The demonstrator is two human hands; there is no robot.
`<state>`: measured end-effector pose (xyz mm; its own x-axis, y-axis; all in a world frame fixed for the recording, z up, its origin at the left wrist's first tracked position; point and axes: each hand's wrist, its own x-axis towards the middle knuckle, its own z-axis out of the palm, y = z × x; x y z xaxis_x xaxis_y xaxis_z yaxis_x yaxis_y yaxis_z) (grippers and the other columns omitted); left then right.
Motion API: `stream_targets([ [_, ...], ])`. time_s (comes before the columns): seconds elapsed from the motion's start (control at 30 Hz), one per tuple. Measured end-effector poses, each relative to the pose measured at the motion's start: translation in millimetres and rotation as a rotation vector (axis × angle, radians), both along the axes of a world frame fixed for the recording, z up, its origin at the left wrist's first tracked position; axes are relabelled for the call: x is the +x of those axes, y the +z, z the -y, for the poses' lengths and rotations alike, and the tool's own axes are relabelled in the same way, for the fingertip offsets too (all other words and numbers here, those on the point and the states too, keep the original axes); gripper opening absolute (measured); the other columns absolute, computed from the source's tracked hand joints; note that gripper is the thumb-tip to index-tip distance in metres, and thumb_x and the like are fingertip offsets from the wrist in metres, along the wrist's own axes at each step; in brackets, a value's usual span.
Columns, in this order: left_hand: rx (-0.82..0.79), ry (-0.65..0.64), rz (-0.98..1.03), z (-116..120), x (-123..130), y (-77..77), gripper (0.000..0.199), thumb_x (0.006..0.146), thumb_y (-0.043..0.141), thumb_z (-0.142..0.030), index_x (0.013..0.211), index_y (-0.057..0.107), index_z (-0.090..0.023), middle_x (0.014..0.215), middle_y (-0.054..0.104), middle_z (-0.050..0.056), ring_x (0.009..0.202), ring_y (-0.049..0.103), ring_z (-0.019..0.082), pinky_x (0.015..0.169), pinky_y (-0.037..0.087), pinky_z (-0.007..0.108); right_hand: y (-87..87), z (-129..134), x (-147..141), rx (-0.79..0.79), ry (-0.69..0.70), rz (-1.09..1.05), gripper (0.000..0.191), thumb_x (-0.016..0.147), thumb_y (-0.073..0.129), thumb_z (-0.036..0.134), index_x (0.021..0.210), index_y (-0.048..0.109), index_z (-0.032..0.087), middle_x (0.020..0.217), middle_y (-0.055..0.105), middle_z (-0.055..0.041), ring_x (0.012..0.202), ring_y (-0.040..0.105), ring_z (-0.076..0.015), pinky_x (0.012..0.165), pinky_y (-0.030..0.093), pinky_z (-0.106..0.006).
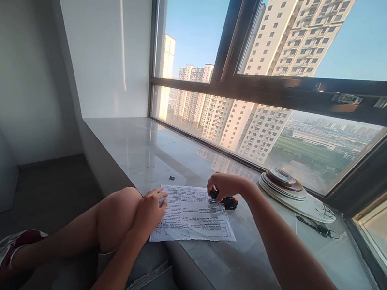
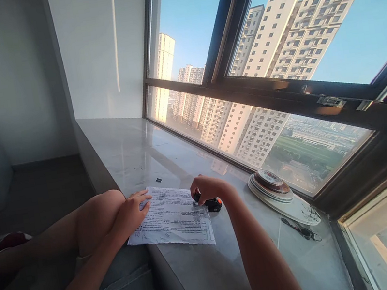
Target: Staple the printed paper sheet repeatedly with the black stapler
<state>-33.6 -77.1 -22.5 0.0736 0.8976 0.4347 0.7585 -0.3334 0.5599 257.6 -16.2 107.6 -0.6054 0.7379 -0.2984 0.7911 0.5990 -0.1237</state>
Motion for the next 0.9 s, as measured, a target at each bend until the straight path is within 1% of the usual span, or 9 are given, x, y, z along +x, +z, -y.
stream_targets([
  [0.1,-0.008,-0.003,0.002,0,-1,-2.5,0.035,0.092,0.051,-0.031,0.118,0.073,-0.024,0.138,0.062,0.005,0.128,0.056,0.026,0.107,0.048,0.037,1.6,0,2,-0.031,-0.024,0.0,0.037,0.062,0.086,0.028,0.098,0.078,0.025,0.092,0.068,-0.0031,0.08,0.061,-0.0187,0.064,0.041,-0.024],
  [0.17,-0.007,-0.001,-0.005,-1,-1,-3.1,0.035,0.093,0.05,-0.031,0.119,0.072,-0.023,0.138,0.061,0.006,0.128,0.056,0.026,0.107,0.048,0.037,-0.4,-1,3,-0.036,0.0,-0.07,0.039,0.067,0.084,0.04,0.103,0.076,0.025,0.096,0.068,-0.0039,0.084,0.061,-0.0191,0.069,0.043,-0.025],
  [0.27,-0.006,0.003,-0.02,-2,-1,-2.4,0.035,0.092,0.05,-0.03,0.118,0.073,-0.022,0.138,0.062,0.007,0.128,0.056,0.026,0.108,0.047,0.038,-13.1,-6,0,0.076,-0.05,-0.282,0.041,0.092,0.055,0.055,0.104,0.073,0.021,0.097,0.066,-0.0054,0.085,0.059,-0.0179,0.076,0.044,-0.027],
  [0.33,-0.01,0.007,-0.019,-2,-1,-1.2,0.034,0.092,0.05,-0.029,0.117,0.073,-0.022,0.137,0.063,0.007,0.129,0.056,0.026,0.11,0.046,0.038,-26.8,-11,-6,0.116,-0.12,-0.342,0.052,0.101,0.033,0.053,0.095,0.071,0.018,0.093,0.065,-0.0054,0.084,0.058,-0.0171,0.077,0.043,-0.027],
  [0.4,-0.015,0.01,-0.01,-1,-1,0.6,0.034,0.092,0.051,-0.028,0.116,0.073,-0.021,0.136,0.063,0.008,0.129,0.056,0.025,0.111,0.045,0.038,-40.3,-14,-13,0.067,-0.161,-0.295,0.057,0.104,0.025,0.05,0.088,0.069,0.018,0.087,0.064,-0.0042,0.08,0.058,-0.0165,0.075,0.043,-0.027],
  [0.47,-0.014,0.015,0.0,1,-1,2.5,0.033,0.091,0.051,-0.026,0.115,0.074,-0.019,0.135,0.064,0.008,0.127,0.058,0.025,0.111,0.045,0.037,-49.6,-16,-19,0.045,-0.186,-0.219,0.055,0.104,0.025,0.047,0.085,0.067,0.018,0.081,0.064,-0.0036,0.076,0.058,-0.0163,0.072,0.042,-0.026],
  [0.53,-0.012,0.02,0.008,2,-1,4.0,0.033,0.09,0.052,-0.026,0.114,0.074,-0.019,0.134,0.065,0.008,0.125,0.06,0.025,0.11,0.046,0.036,-53.5,-16,-22,0.097,-0.208,-0.173,0.051,0.104,0.026,0.041,0.084,0.066,0.017,0.081,0.065,-0.005,0.077,0.058,-0.0175,0.073,0.041,-0.027],
  [0.67,-0.015,0.014,-0.006,1,-2,4.3,0.034,0.09,0.051,-0.028,0.114,0.074,-0.019,0.135,0.064,0.008,0.127,0.057,0.026,0.11,0.046,0.038,-53.2,-16,-23,0.155,-0.21,-0.141,0.045,0.103,0.029,0.03,0.082,0.066,0.017,0.087,0.067,-0.0089,0.084,0.059,-0.0208,0.079,0.04,-0.029],
  [0.9,-0.012,0.017,-0.032,-5,-3,-2.4,0.035,0.091,0.05,-0.029,0.114,0.074,-0.018,0.135,0.064,0.009,0.128,0.057,0.026,0.111,0.045,0.038,-58.9,-21,-20,0.179,-0.171,-0.089,0.037,0.1,0.035,0.025,0.086,0.068,0.017,0.098,0.07,-0.0113,0.093,0.061,-0.0236,0.081,0.042,-0.031],
])
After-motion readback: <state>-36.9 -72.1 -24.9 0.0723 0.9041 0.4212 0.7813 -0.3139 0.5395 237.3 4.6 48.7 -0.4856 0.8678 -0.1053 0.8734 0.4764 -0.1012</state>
